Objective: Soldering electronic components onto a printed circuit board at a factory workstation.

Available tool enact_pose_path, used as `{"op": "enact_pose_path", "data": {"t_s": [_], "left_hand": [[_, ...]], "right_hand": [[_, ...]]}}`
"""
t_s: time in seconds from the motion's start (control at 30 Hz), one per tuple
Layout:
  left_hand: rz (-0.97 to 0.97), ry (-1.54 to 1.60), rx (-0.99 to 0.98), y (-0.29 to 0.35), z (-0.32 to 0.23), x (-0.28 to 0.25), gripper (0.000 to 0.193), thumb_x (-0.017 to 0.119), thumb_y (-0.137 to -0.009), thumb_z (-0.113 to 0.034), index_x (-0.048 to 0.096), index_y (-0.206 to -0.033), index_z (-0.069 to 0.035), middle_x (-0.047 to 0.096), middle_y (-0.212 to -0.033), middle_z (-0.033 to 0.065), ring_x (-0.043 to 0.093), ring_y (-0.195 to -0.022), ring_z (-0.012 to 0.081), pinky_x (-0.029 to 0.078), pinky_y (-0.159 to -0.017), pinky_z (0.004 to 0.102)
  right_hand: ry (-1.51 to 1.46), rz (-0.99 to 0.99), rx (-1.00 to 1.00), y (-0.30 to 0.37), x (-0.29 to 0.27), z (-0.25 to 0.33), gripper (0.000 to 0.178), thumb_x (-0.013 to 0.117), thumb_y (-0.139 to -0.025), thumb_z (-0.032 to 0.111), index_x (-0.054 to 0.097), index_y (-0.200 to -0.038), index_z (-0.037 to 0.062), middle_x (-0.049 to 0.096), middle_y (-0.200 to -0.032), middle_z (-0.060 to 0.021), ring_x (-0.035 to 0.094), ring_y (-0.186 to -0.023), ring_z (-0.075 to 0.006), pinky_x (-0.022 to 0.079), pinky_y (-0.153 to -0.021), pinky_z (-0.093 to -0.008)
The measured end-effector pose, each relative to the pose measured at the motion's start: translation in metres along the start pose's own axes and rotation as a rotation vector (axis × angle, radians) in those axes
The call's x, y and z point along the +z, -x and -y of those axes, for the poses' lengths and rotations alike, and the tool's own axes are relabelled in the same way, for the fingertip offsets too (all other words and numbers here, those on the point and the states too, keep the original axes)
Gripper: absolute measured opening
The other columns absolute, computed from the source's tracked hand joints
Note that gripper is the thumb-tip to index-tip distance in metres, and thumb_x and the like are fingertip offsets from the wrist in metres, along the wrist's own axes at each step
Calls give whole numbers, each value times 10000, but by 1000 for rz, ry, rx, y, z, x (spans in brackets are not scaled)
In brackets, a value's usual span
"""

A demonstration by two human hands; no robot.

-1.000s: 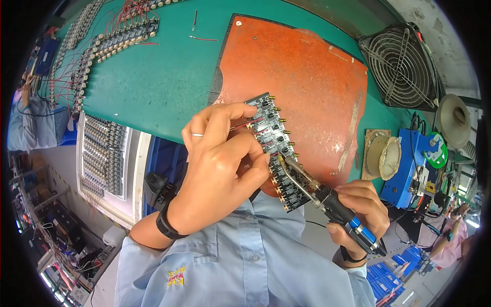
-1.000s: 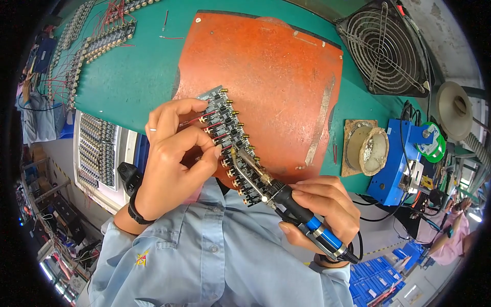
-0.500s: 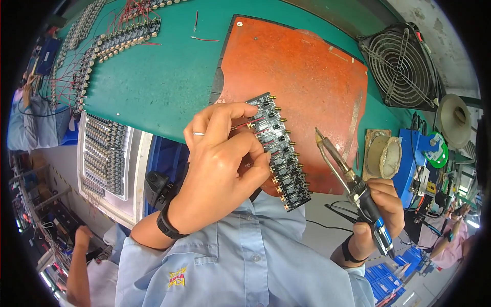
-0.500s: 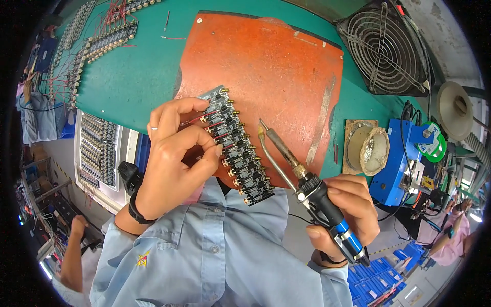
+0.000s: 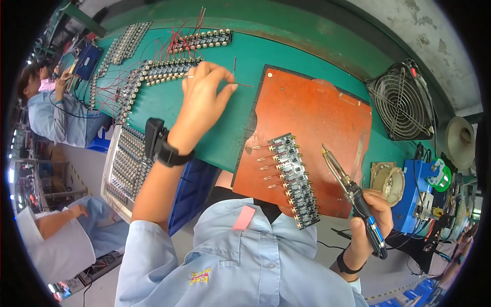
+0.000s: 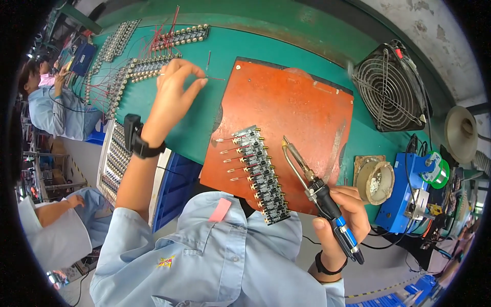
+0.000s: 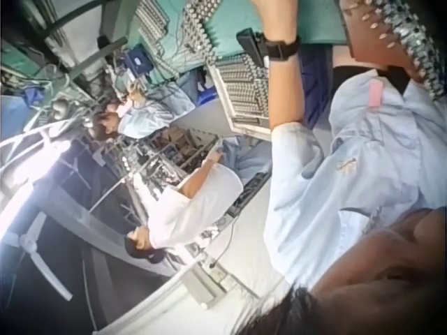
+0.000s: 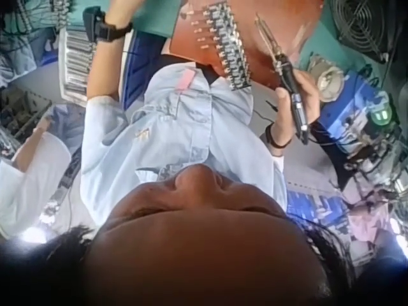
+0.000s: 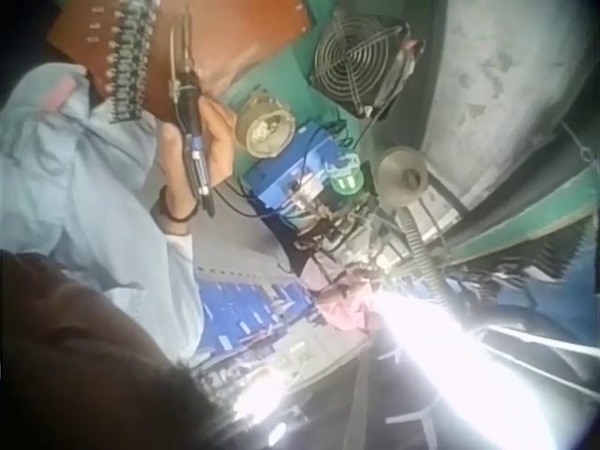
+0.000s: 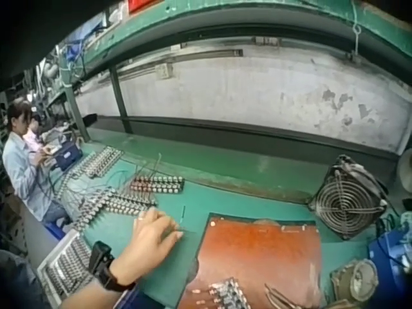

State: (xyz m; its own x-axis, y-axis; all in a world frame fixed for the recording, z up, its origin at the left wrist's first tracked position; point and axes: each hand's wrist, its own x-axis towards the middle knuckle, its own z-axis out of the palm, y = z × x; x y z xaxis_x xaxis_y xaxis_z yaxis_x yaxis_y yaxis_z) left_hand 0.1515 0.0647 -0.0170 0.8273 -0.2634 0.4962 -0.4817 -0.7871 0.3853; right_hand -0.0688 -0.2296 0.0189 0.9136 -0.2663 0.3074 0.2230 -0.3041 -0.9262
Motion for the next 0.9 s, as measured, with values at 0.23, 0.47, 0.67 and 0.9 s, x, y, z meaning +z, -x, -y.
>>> {"op": "enact_pose_path", "data": {"t_s": [0.23, 0.47, 0.67, 0.9], "left_hand": [[140, -78, -32, 2, -2, 16, 104, 669, -813, -139, 613, -886, -91, 560, -964, 78, 503, -947, 288, 339, -816, 403], [63, 29, -2, 12, -11, 7, 75, 636, -839, -130, 591, -873, -81, 566, -878, 75, 514, -892, 280, 331, -793, 405], [65, -91, -17, 17, -15, 10, 83, 626, -854, -106, 581, -883, -43, 598, -821, 96, 560, -840, 272, 379, -758, 380], [184, 584, -167, 68, -91, -44, 85, 614, -876, -70, 593, -852, 9, 583, -743, 102, 556, -662, 246, 443, -587, 336]], "right_hand": [[25, -43, 1, 3, 4, 1, 559, 768, -760, 392, 561, -1034, -49, 592, -943, -118, 541, -815, -151, 428, -706, -261], [-26, -29, 24, 7, 10, 5, 538, 771, -762, 361, 560, -1046, -45, 587, -940, -109, 537, -791, -137, 425, -700, -250], [-30, -42, 39, 15, 9, 2, 540, 768, -775, 328, 544, -1097, -44, 614, -964, -132, 617, -818, -167, 479, -729, -259], [-237, -33, 201, 15, 27, 13, 535, 745, -807, 285, 514, -1160, -43, 643, -936, -138, 661, -807, -200, 526, -742, -289]]}}
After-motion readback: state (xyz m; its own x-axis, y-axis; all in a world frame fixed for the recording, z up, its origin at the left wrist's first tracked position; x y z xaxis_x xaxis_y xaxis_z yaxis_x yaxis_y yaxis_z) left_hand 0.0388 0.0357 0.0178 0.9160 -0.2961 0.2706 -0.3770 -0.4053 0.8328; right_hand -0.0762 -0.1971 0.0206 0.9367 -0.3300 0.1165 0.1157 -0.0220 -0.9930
